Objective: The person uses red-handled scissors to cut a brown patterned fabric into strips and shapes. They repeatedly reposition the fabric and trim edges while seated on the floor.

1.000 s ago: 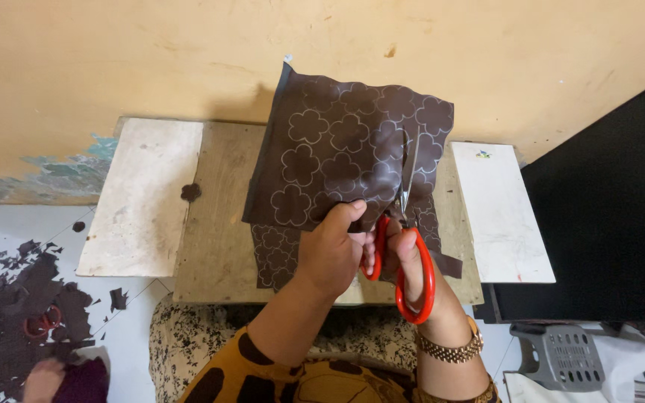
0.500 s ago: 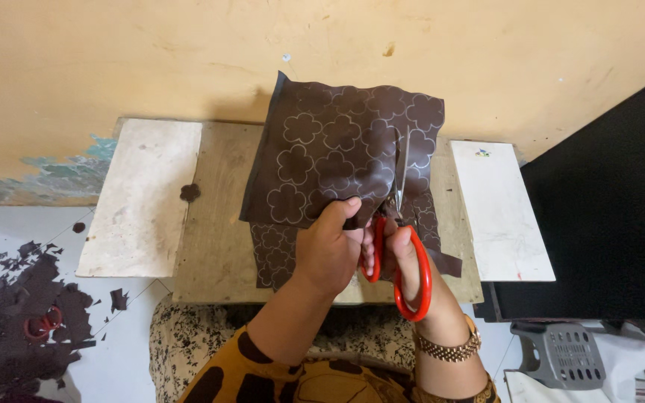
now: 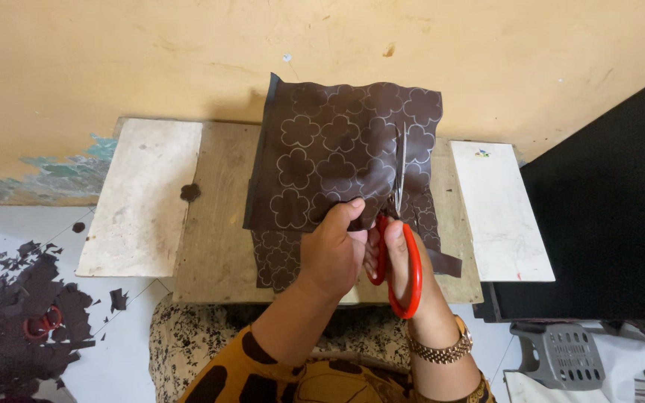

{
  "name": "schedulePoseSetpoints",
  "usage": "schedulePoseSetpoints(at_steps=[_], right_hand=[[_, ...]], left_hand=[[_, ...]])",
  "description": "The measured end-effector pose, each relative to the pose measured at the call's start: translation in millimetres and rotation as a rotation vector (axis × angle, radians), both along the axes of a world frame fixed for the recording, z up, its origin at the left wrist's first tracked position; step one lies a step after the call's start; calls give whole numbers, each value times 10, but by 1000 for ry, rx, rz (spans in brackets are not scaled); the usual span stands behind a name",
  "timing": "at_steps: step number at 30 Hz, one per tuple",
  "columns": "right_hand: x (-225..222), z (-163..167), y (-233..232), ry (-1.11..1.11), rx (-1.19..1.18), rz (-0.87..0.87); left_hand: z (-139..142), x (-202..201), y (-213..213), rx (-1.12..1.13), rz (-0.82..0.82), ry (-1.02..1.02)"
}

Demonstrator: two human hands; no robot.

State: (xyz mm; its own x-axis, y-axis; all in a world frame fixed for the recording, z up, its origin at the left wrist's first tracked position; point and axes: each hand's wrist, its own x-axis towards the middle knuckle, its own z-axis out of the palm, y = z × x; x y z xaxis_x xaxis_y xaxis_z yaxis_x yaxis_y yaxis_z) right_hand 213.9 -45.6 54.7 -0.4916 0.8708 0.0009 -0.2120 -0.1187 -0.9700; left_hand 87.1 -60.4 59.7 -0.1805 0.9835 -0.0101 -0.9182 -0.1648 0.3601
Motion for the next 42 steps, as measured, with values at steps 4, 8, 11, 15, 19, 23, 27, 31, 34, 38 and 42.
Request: schedulePoseSetpoints(at_steps=[4, 8, 11, 15, 19, 23, 27, 31, 34, 38, 42], right_hand=[[-12, -15, 18, -35, -23, -36], [-18, -27, 18, -52, -28, -58], [-20, -24, 16, -68, -23, -72], [-28, -1, 25, -107, -40, -84], [-17, 35, 18, -161, -18, -96], [-18, 43, 25, -186, -9, -100], [-34, 20, 29, -190, -38, -115], [-33, -8, 26, -205, -44, -124], [-31, -26, 28, -195, -47, -120], [-35, -29, 41, -209, -44, -120], [-28, -3, 29, -240, -46, -108]], left_hand=[[34, 6, 7, 67, 58, -52], [34, 3, 4, 50, 54, -37], [25, 9, 9, 60, 65, -25], [18, 13, 21, 31, 55, -31], [12, -2, 16, -25, 35, -17], [-4, -5, 12, 8, 48, -22], [-26, 3, 17, 10, 58, -21], [-43, 8, 26, 40, 86, -8], [-49, 11, 27, 19, 79, -25], [-59, -6, 26, 16, 56, -35], [-123, -5, 34, 42, 77, 4]])
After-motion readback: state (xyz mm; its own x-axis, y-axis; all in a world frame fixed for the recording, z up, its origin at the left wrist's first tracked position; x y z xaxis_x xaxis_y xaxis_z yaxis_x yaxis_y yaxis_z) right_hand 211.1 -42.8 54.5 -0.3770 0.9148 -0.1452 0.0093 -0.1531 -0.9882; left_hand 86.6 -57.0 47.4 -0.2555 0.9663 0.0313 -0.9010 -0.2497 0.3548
